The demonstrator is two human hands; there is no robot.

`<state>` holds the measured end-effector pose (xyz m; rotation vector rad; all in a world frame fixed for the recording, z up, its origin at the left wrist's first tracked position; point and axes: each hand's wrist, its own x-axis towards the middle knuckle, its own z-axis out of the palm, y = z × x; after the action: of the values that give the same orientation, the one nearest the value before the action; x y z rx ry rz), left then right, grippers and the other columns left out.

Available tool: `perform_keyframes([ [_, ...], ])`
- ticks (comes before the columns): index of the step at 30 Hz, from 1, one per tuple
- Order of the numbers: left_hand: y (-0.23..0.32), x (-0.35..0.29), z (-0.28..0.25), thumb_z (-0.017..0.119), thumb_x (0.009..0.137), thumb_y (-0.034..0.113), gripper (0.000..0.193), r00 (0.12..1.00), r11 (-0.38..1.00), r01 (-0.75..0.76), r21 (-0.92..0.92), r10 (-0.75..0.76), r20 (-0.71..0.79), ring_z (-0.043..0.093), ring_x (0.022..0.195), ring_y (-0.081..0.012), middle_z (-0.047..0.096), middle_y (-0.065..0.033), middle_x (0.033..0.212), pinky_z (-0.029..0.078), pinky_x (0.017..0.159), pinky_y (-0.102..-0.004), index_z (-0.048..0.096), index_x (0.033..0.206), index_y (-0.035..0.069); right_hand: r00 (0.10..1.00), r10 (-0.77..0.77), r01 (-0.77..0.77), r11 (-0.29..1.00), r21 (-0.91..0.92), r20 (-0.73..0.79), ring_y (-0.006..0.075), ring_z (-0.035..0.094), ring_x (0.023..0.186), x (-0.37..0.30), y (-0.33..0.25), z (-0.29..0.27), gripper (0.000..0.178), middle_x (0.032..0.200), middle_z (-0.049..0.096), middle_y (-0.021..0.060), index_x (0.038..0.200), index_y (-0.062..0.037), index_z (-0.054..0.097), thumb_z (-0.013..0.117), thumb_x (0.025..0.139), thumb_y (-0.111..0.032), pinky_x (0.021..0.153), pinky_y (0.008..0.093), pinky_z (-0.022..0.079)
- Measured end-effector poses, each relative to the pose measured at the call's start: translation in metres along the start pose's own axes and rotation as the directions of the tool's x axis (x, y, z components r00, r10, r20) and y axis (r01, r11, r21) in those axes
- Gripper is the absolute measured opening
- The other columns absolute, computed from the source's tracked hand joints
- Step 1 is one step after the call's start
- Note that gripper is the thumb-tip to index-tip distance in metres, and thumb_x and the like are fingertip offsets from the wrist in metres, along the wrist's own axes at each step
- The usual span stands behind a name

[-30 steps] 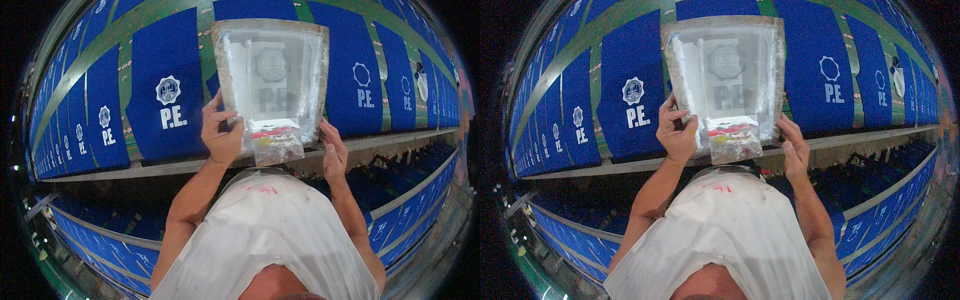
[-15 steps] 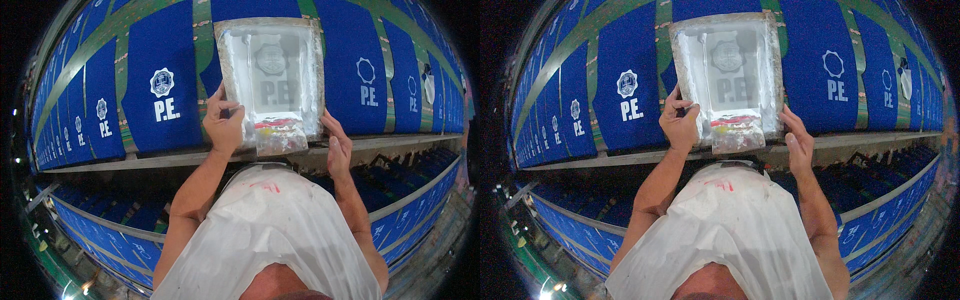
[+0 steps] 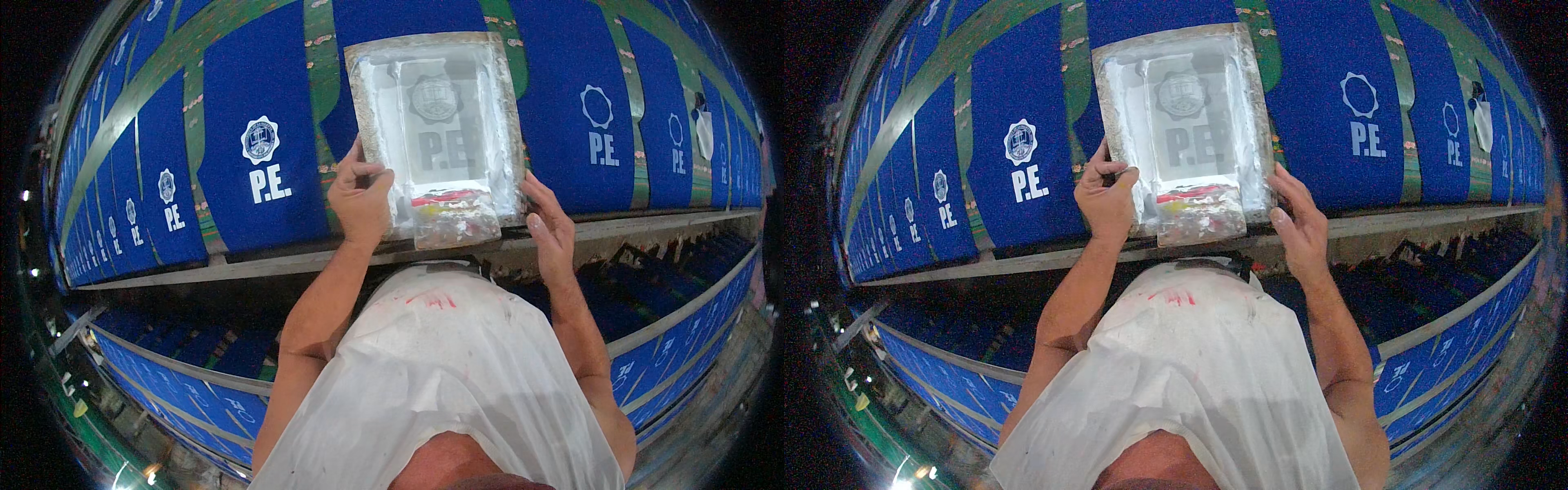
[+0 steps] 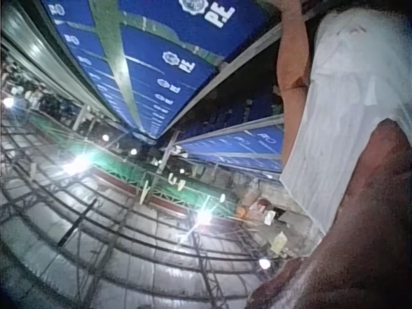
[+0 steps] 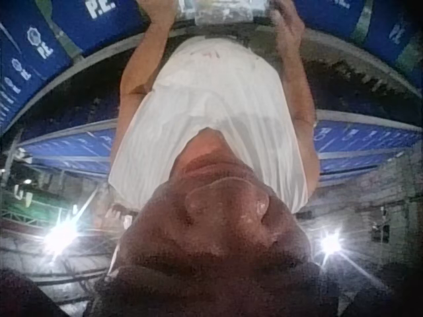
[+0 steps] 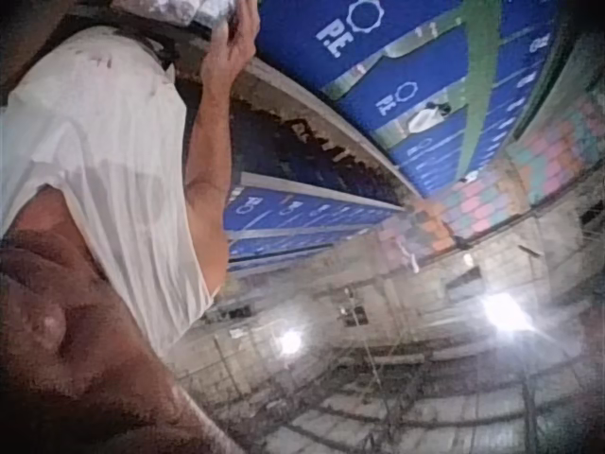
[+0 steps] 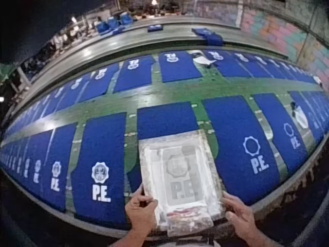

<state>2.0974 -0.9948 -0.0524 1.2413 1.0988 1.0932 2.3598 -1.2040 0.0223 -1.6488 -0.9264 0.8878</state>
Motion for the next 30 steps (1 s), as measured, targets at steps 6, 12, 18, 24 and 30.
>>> perform_keyframes([
  [6, -0.001, 0.002, 0.000, 0.082, 0.084, -0.012, 0.015, 1.000, 1.000, -0.018, -0.013, 0.018, 0.003, 0.066, 0.147, -0.0315, 0.061, -0.0340, 0.165, 0.052, 0.119, -0.0392, 0.075, 0.090, 0.001, 0.841, -0.367, 0.535, 0.669, -0.516, 0.398, 0.0425, 0.062, 0.145, -0.001, -0.052, 0.031, 0.048, 0.157, 0.066, 0.0207, 0.141, -0.0039, 0.074, 0.078, 0.096, -0.018, 0.120, 0.0549, 0.051],
  [12, -0.015, 0.005, -0.006, 0.084, 0.083, -0.006, 0.012, 0.998, 0.993, -0.061, 0.101, 0.061, 0.002, 0.069, 0.145, -0.0326, 0.064, -0.0348, 0.162, 0.051, 0.119, -0.0400, 0.076, 0.088, 0.002, 0.770, -0.420, 0.638, 0.521, -0.567, 0.480, 0.0376, 0.069, 0.133, 0.021, -0.057, 0.053, 0.044, 0.141, 0.072, 0.0147, 0.136, -0.0046, 0.075, 0.072, 0.092, -0.010, 0.110, 0.0522, 0.057],
  [18, -0.015, 0.008, -0.009, 0.084, 0.082, -0.002, 0.031, 0.992, 0.984, -0.125, 0.124, 0.121, 0.043, 0.070, 0.138, -0.0336, 0.072, -0.0247, 0.152, 0.053, 0.118, -0.0427, 0.081, 0.113, 0.000, 0.801, -0.279, 0.576, 0.600, -0.555, 0.530, 0.0387, 0.073, 0.121, 0.042, -0.083, 0.065, 0.044, 0.129, 0.077, 0.0151, 0.129, -0.0037, 0.076, 0.076, 0.085, -0.002, 0.106, 0.0518, 0.059],
  [24, 0.002, 0.014, -0.011, 0.085, 0.086, 0.006, 0.060, 0.942, 0.861, -0.325, 0.392, 0.260, 0.210, 0.067, 0.139, -0.0380, 0.070, -0.0241, 0.150, 0.051, 0.122, -0.0494, 0.075, 0.145, 0.000, 0.852, -0.191, 0.495, 0.598, -0.630, 0.488, 0.0379, 0.073, 0.121, 0.027, -0.102, 0.052, 0.050, 0.129, 0.078, 0.0145, 0.133, -0.0048, 0.076, 0.073, 0.084, 0.003, 0.107, 0.0502, 0.059],
  [30, 0.051, 0.025, -0.024, 0.080, 0.096, 0.023, 0.055, 0.792, 0.450, -0.610, 0.653, 0.369, 0.486, 0.062, 0.142, -0.0393, 0.068, -0.0220, 0.153, 0.046, 0.124, -0.0559, 0.074, 0.144, -0.003, 0.833, -0.374, 0.553, 0.523, -0.649, 0.408, 0.0374, 0.074, 0.127, 0.000, -0.067, 0.068, 0.056, 0.133, 0.079, 0.0123, 0.136, -0.0062, 0.077, 0.069, 0.084, 0.012, 0.111, 0.0484, 0.058],
])
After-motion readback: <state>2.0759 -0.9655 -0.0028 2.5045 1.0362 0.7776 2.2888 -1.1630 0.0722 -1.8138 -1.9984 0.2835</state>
